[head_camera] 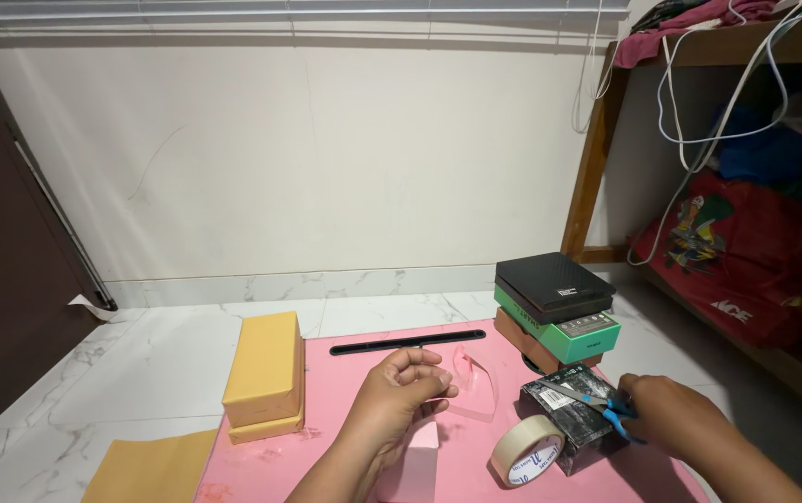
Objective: The person wraps a small pink box with pink wrapping paper, folding the paper over the box and securing it with tape, then handles a pink ribbon. They then place a green and black product box on yellow wrapping paper and begin folding the paper around it, cutting tape with scissors.
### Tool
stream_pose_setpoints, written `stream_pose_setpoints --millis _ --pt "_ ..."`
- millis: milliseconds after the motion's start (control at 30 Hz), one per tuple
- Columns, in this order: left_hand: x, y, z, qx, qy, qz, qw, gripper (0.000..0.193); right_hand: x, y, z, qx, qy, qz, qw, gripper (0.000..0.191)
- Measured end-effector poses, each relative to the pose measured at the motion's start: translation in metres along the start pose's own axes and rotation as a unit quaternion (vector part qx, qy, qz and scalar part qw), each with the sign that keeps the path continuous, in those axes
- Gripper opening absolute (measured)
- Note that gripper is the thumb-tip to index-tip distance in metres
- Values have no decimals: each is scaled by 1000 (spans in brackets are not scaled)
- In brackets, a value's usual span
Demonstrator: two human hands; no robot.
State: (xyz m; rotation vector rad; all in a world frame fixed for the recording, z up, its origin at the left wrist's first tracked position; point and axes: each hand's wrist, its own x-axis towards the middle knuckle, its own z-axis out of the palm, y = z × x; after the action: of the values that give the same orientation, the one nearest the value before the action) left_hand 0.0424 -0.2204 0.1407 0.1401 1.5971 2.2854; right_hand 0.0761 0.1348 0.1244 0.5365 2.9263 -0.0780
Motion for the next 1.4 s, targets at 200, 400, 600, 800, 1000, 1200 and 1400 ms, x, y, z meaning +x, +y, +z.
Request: stream_pose_setpoints --millis 200,400,600,800,1000,1200,1400 --pt "-7 0 -5 -23 7 12 1000 35 12 16 18 214 27 -91 972 31" --pt "-18 -3 0 -77 21 44 996 42 13 -7 88 657 -187 -140 716 38" --pt "-32 -13 9 -131 33 59 989 43 10 -105 172 557 -59 -349 751 27" --pt "-35 -19 9 -164 38 72 983 43 -5 -124 170 470 59 -447 758 13" --pt "-35 -27 6 -185 26 73 980 44 -23 -145 176 539 106 -190 814 8" --pt "-37 -31 4 -180 32 63 981 44 -16 -135 179 555 41 -275 784 15" --pt "-38 -34 2 -184 26 64 981 45 -19 -123 178 525 -12 -310 792 33"
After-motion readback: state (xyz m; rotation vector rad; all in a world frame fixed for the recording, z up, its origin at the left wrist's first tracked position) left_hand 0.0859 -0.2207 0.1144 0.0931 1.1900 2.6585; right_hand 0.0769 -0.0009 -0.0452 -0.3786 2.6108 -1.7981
